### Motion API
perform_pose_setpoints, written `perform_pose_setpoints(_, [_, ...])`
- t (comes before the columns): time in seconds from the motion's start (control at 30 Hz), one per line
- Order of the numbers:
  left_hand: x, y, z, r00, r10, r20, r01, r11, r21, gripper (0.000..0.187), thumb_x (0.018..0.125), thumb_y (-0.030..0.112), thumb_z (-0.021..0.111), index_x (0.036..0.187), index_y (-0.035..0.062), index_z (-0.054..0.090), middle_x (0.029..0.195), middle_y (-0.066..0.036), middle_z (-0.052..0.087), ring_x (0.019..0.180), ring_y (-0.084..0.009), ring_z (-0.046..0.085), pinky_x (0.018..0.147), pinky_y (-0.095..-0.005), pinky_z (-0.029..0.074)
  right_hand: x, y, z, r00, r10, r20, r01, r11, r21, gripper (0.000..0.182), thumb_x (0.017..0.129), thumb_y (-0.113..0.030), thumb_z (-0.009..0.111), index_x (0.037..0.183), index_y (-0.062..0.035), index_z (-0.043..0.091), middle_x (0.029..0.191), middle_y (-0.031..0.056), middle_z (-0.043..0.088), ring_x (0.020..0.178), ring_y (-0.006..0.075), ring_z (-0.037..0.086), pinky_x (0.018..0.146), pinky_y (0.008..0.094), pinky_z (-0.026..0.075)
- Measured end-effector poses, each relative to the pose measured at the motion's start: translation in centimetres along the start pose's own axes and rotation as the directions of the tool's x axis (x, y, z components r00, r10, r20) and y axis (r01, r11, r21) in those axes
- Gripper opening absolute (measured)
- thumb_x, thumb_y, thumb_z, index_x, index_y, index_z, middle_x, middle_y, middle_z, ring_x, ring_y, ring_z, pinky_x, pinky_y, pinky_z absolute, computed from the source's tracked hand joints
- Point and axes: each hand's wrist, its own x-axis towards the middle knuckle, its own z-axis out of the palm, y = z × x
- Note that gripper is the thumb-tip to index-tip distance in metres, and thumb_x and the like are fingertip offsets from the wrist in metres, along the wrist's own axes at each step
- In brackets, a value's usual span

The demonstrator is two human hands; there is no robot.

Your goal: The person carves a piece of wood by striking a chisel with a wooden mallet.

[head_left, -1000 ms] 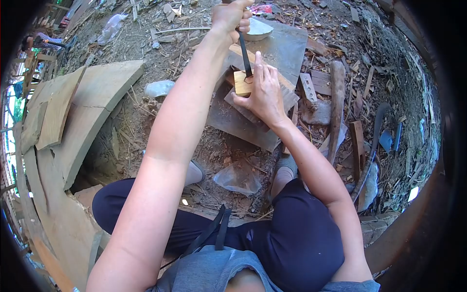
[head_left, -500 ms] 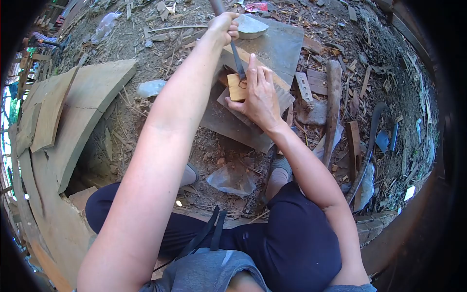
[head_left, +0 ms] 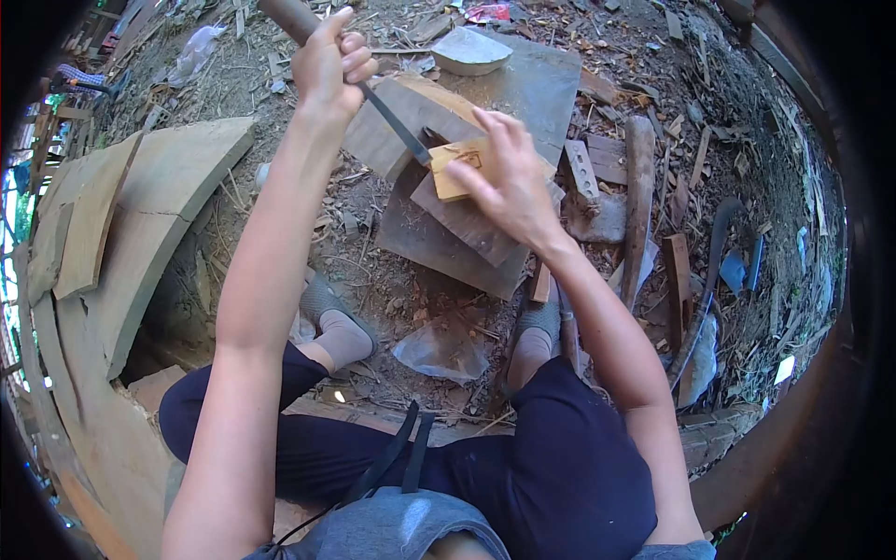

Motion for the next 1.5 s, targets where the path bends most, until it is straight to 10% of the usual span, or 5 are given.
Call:
perform_pose_setpoints(0.17, [-5.9,-1.0,3.0,0.991,0.128,0.027,-0.130,0.974,0.184,0.027,0.095,0.015,0.067,0.078,0.0100,0.046,0.060,0.004,0.044,0.041,-0.0029,0.036,0.038,-0.0220,0.024,0.4,0.5,-2.5,0.988,-0.135,0.075,0.138,0.990,-0.026,0.025,0.088,-0.013,0.076,0.113,-0.0101,0.075,0.116,0.0082,0.067,0.111,0.0272,0.062,0.096,0.0380,0.052])
perform_pose_setpoints(0.47, [-7.7,-1.8,5.3,0.962,0.272,0.037,-0.273,0.939,0.207,0.024,0.093,0.012,0.069,0.079,0.0099,0.050,0.058,0.003,0.044,0.040,-0.0032,0.035,0.037,-0.0224,0.024,2.8,1.0,-2.9,0.919,-0.360,0.162,0.385,0.908,-0.167,0.006,0.087,-0.014,0.067,0.092,-0.0108,0.068,0.096,0.0038,0.066,0.092,0.0279,0.065,0.078,0.0393,0.057])
perform_pose_setpoints(0.93, [-8.4,-2.9,6.7,0.922,0.371,0.116,-0.388,0.889,0.244,0.027,0.091,0.017,0.078,0.082,0.0119,0.052,0.059,0.005,0.047,0.043,-0.0020,0.038,0.038,-0.0215,0.025,4.0,0.3,-1.3,0.958,-0.100,0.270,0.148,0.975,-0.163,0.017,0.092,-0.023,0.062,0.096,-0.0081,0.055,0.102,0.0105,0.060,0.095,0.0354,0.061,0.082,0.0481,0.052])
perform_pose_setpoints(1.2, [-9.2,-1.7,7.1,0.914,0.382,0.136,-0.406,0.863,0.300,0.025,0.092,0.012,0.072,0.079,0.0121,0.051,0.058,0.006,0.045,0.041,-0.0024,0.037,0.036,-0.0223,0.026,1.2,1.0,-3.2,0.982,-0.043,0.184,0.045,0.999,-0.009,0.061,0.094,-0.050,0.067,0.136,-0.0074,0.055,0.130,0.0168,0.055,0.131,0.0316,0.050,0.105,0.0445,0.043])
perform_pose_setpoints(1.5, [-6.6,-1.4,7.0,0.899,0.436,-0.034,-0.428,0.893,0.139,0.020,0.097,0.017,0.066,0.086,0.0134,0.051,0.055,0.006,0.042,0.037,-0.0048,0.035,0.035,-0.0242,0.026,-0.5,0.4,-2.1,0.991,-0.106,0.077,0.103,0.994,0.042,0.036,0.080,-0.022,0.081,0.114,-0.0178,0.072,0.124,0.0075,0.060,0.117,0.0315,0.056,0.099,0.0438,0.050])
